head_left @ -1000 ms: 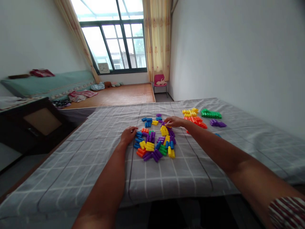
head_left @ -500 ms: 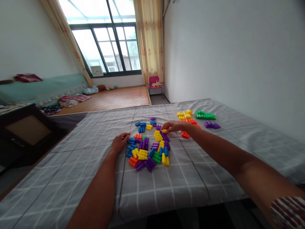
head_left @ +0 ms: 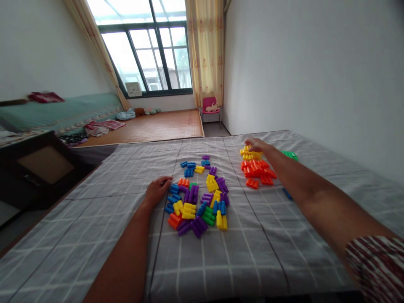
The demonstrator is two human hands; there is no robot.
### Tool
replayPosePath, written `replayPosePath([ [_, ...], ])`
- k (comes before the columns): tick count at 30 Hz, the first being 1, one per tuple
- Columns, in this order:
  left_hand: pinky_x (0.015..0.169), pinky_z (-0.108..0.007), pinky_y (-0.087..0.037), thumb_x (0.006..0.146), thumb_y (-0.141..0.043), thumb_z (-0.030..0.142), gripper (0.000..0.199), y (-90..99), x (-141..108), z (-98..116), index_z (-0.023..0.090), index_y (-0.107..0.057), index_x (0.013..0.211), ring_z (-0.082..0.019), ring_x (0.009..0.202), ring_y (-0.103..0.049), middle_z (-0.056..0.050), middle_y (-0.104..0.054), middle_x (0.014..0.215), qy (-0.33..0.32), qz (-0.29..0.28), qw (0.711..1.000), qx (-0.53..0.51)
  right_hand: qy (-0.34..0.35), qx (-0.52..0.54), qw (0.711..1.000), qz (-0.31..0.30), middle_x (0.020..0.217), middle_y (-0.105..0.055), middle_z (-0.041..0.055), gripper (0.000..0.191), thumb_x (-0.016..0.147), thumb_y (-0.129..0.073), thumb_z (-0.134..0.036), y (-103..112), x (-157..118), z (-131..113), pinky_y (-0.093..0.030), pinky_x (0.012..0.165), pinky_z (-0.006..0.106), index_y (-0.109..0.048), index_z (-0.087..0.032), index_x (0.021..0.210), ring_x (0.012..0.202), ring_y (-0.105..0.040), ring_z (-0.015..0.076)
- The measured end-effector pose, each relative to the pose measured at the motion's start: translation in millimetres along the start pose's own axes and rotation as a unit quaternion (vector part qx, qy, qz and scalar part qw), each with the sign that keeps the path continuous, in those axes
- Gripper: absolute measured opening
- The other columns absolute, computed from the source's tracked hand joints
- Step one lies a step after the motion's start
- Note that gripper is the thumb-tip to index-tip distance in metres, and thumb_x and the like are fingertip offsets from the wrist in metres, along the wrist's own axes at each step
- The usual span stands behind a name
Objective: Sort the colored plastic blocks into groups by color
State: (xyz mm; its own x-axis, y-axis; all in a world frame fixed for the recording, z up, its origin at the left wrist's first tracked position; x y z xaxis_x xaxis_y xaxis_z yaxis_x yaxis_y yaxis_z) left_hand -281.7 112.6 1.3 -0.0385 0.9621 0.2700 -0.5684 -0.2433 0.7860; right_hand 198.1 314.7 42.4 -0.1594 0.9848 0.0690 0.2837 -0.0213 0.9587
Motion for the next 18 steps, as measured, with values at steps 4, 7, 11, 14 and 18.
replayPosePath([
  [4, 0.09, -0.029, -0.051, 0.085, -0.048, 0.038, 0.033, -1.5, 0, -1, 0.023, -0.073, 0.1, -0.019, 0.099, -0.067, -0.003, -0.074, 0.107, -0.003, -0.001, 1.0, -0.006, -0.016, -0.022, 0.999, -0.029, 0.115, -0.07, 0.0076, 0.051, 0.064, -0.075, -0.01, -13, 6, 9, -0.05, 0.079, 0.025, -0.07, -0.018, 0.114, 0.094, -0.065, 0.0213],
  [7, 0.091, -0.03, -0.05, 0.086, -0.048, 0.038, 0.034, -2.5, 0, -3, 0.022, -0.073, 0.101, -0.02, 0.101, -0.066, -0.004, -0.073, 0.108, -0.002, -0.001, 1.0, -0.007, -0.01, -0.025, 0.998, -0.055, 0.116, -0.069, 0.0088, 0.056, 0.063, -0.075, -0.009, -9, 10, 11, -0.052, 0.076, 0.026, -0.068, -0.017, 0.118, 0.093, -0.066, 0.0224],
  [11, 0.091, -0.031, -0.05, 0.086, -0.048, 0.038, 0.033, -4.4, 1, -5, 0.023, -0.073, 0.102, -0.02, 0.101, -0.066, -0.003, -0.074, 0.108, -0.004, -0.004, 1.0, 0.003, 0.04, -0.053, 0.998, -0.016, 0.116, -0.069, 0.0104, 0.051, 0.066, -0.07, -0.007, 11, 3, -15, -0.052, 0.082, 0.029, -0.069, -0.016, 0.117, 0.1, -0.065, 0.0242],
  [14, 0.092, -0.031, -0.05, 0.086, -0.047, 0.036, 0.033, -6.0, 2, -5, 0.022, -0.073, 0.103, -0.02, 0.101, -0.066, -0.004, -0.073, 0.109, -0.007, -0.003, 1.0, 0.0, 0.123, -0.018, 0.992, -0.019, 0.106, -0.073, 0.0088, 0.037, 0.075, -0.064, -0.012, 8, -22, -68, -0.051, 0.079, 0.027, -0.071, -0.016, 0.111, 0.093, -0.067, 0.0206],
  [18, 0.093, -0.031, -0.049, 0.086, -0.047, 0.035, 0.033, -7.2, 3, -6, 0.023, -0.073, 0.103, -0.02, 0.102, -0.066, -0.004, -0.073, 0.108, -0.006, -0.002, 1.0, 0.008, 0.258, 0.059, 0.956, -0.129, 0.094, -0.075, 0.0024, 0.026, 0.081, -0.063, -0.022, -29, -79, -156, -0.05, 0.071, 0.022, -0.073, -0.022, 0.106, 0.079, -0.067, 0.0151],
])
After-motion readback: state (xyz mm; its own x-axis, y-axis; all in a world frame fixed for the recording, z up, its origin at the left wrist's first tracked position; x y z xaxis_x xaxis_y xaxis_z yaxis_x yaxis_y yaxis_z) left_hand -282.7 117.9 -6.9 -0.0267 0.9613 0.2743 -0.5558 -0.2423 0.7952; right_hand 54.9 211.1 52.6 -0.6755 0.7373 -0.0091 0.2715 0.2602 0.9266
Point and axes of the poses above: each hand's wrist, its own x-axis towards the middle knuckle, its own y-axis out of the back of the hand, z = x × y, the point moved 8 cm from there along x, towards the middle knuckle
